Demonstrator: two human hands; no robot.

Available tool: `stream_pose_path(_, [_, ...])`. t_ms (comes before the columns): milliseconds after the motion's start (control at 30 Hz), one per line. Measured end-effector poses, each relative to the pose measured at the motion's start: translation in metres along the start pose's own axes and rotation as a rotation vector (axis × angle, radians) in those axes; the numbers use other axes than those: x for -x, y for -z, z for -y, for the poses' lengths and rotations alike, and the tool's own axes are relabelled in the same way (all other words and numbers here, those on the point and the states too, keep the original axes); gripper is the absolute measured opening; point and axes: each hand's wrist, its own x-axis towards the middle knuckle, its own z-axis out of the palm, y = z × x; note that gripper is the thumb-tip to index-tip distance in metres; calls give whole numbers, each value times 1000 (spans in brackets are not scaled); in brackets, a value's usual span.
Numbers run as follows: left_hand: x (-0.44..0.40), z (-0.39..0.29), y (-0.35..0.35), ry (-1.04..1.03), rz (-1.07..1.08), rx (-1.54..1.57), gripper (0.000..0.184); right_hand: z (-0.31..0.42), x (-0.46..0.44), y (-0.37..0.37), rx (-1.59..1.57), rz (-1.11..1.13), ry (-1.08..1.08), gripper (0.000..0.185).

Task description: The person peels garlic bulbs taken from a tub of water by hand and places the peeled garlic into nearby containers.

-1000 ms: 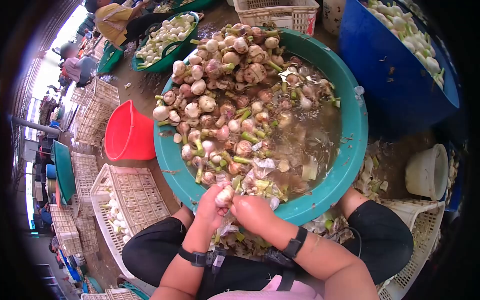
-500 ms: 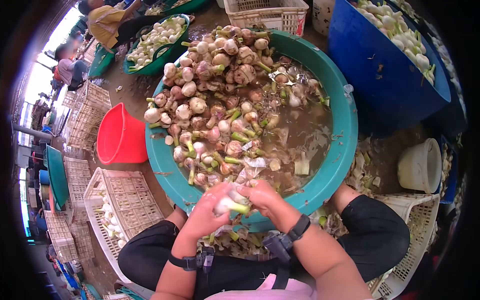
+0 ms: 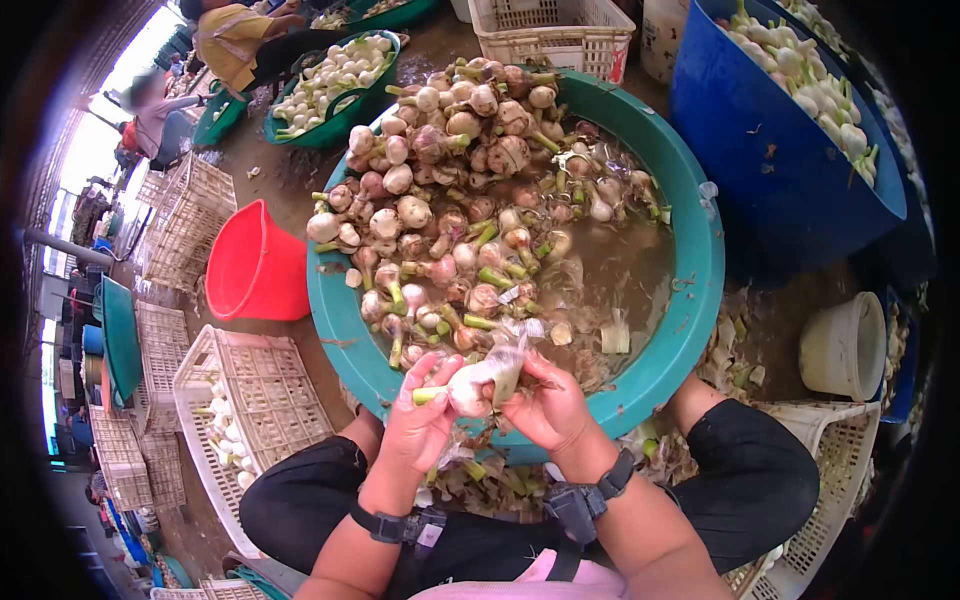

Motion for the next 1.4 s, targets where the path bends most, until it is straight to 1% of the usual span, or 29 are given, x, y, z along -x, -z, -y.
stream_pose_path(33, [-1,0,0,-8,-72,-40,57,2,-2,-3,48,4,41,32])
stream_pose_path(67, [-2,-3,-5,-51,-145,-9,49,11,7,-17,292,56,-86,31])
stream_pose_path(100, [-5,-6,-5,-54,-143,-4,49,16,9,-22,298,57,-87,31])
stream_pose_path(167, [-10,-20,0,-234,-345,-326,46,25,10,-25,2181,126,-511,37])
stream_pose_path(200, [-11,-27,4,-317,-276,-535,43,19,19,-12,2601,69,-241,30])
stream_pose_path(233, [-10,-29,5,-314,-275,-530,43,18,18,-14,2604,65,-246,30])
stream_pose_path(300, [-6,-29,-3,-357,-158,-953,48,13,11,-27,2218,-196,379,21])
stream_pose_path(333, [-2,-26,-13,-338,-106,-944,48,8,4,-39,2041,-97,646,10])
stream_pose_path(367, [1,-26,-18,-328,-103,-941,48,7,-4,-45,2043,-108,638,10])
stream_pose_path(433, [3,-28,-26,-403,18,-1273,45,11,-19,-55,1901,295,609,9])
stream_pose_path(467, [0,-28,-23,-524,-8,-1386,33,13,-22,-58,2003,348,585,7])
stream_pose_path(500, [-1,-29,-22,-526,-14,-1387,33,13,-21,-56,2002,354,584,7])
stream_pose_path(567, [-3,-35,-22,-214,-345,-640,23,12,-14,-42,2258,471,566,8])
stream_pose_path(633, [-8,-43,-10,-218,-365,-540,17,8,3,-1,2238,441,495,9])
stream_pose_path(700, [-14,-33,3,-95,-404,-396,18,7,3,27,2221,409,412,9])
stream_pose_path(767, [-21,-4,11,-9,-414,-435,26,5,2,42,2124,57,236,8])
stream_pose_path(833, [-24,21,20,29,-85,-1086,40,11,0,39,2107,54,182,10])
stream_pose_path(867, [-29,28,24,28,-83,-1084,40,14,-1,36,2102,155,109,10])
stream_pose_path(933, [-35,39,31,49,138,-1339,53,18,4,31,2096,264,27,11])
stream_pose_path(967, [-38,44,34,49,135,-1335,53,22,11,28,1908,273,37,11])
stream_pose_path(1033, [-44,52,37,74,335,-1500,57,41,28,9,1547,197,1,13])
stream_pose_path(1067, [-43,49,23,192,331,-1600,56,58,30,-4,1373,118,-38,14])
stream_pose_path(1133, [-43,61,24,101,354,-1721,55,86,32,-5,1688,-99,131,13])
stream_pose_path(1167, [-44,68,25,-1,381,-1843,54,89,31,-4,1689,-109,136,13])
stream_pose_path(1233, [-51,86,31,-52,373,-1977,49,91,29,2,2747,-334,781,15])
stream_pose_path(1267, [-57,93,33,-110,339,-2111,44,84,27,8,2678,-313,668,21])
stream_pose_path(1300, [-62,96,35,-113,350,-2109,44,74,26,11,2681,-327,668,21])
stream_pose_path(1367, [-67,92,37,-72,360,-2083,36,54,28,15,2264,-217,348,21])
stream_pose_path(1400, [-66,85,37,-35,394,-1979,34,52,29,18,2263,-222,349,21])
